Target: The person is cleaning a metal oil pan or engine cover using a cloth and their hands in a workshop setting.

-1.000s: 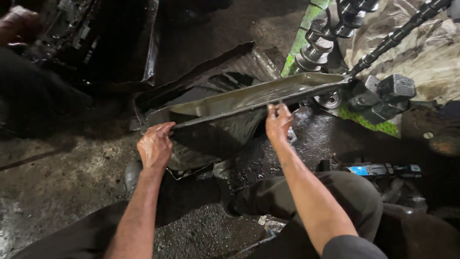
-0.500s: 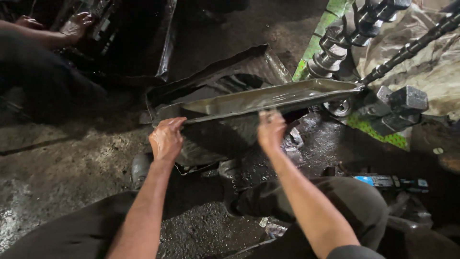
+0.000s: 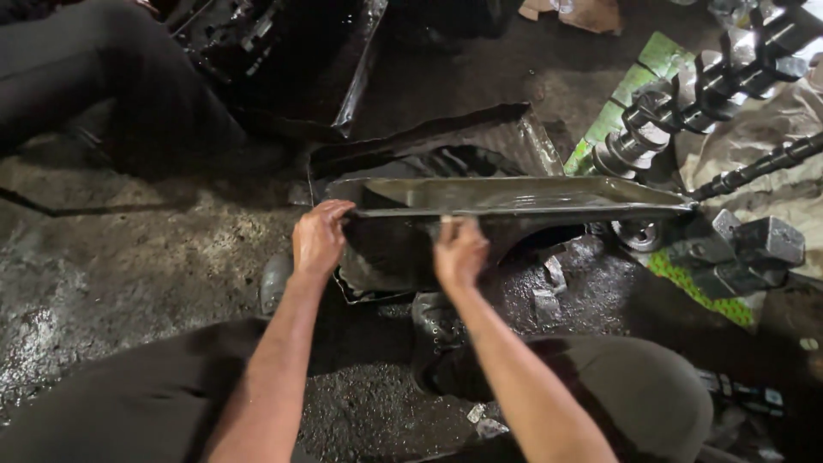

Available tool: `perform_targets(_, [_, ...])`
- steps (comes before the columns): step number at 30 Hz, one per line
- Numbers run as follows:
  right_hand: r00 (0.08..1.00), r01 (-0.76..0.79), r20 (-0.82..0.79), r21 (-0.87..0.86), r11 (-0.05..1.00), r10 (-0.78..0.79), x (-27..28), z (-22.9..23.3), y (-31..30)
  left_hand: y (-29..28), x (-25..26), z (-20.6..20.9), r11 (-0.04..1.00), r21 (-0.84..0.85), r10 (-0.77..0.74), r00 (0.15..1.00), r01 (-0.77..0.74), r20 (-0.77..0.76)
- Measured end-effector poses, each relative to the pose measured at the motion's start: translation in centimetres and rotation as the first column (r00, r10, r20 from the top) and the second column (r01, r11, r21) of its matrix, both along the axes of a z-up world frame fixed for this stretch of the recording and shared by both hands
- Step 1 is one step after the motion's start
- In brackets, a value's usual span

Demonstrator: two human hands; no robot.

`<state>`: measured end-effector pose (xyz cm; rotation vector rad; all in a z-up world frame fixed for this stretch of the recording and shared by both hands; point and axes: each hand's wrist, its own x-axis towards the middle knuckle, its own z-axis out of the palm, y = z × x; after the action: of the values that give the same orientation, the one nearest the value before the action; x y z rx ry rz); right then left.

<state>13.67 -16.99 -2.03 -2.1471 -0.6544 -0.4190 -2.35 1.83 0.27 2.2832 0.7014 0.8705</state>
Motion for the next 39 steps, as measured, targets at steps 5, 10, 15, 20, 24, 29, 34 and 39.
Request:
perform_targets(5, [0.996, 0.004, -0.094, 0.052, 0.999, 0.001, -3.0, -0.8, 2.9, 0.6, -0.2, -1.1, 0.998, -0.062, -0.009, 1.0, 0.008, -0.01])
perform_targets(10, [0.962, 0.258, -0.111, 0.078, 0.963, -0.249, 1.6, -0.6, -1.2, 1.5, -0.6, -3.6, 0.995, -0.092, -0.02, 0.992, 0.031, 0.123])
perform_targets(15, [0.997, 0.068, 0.035, 0.048, 0.997, -0.07, -1.5, -0.8, 1.9, 1.9, -0.4, -3.6, 0.976, -0.216, 0.013, 0.982, 0.028, 0.186])
perform_targets(20, [0.985, -0.084, -0.152, -0.016, 0.996, 0.08, -6.0, 0.3, 6.4, 2.2, -0.7, -3.3, 0.969, -0.248, 0.028, 0.987, 0.012, 0.16])
perform_targets(24, [0.993, 0.013, -0.114, -0.163, 0.986, -0.032, -3.9, 1.4, 5.4, 2.7, -1.0, -3.8, 0.928, -0.37, 0.042, 0.981, 0.031, 0.189])
perform_targets(29, [0.991, 0.098, -0.06, -0.257, 0.961, -0.117, 0.8, 0.5, 1.7, 4.0, -1.7, -5.3, 0.939, -0.341, 0.025, 0.983, 0.039, 0.182])
perform_targets(34, [0.99, 0.108, -0.054, -0.278, 0.955, -0.128, -1.2, 1.4, 3.2, 4.7, -1.4, -6.4, 0.866, -0.484, 0.205, 0.973, -0.129, 0.108])
perform_targets(39, [0.983, -0.15, -0.152, -0.324, 0.934, 0.105, -6.0, 3.8, 6.9, 2.6, 0.7, -6.7, 0.847, -0.425, 0.423, 0.888, -0.318, 0.179])
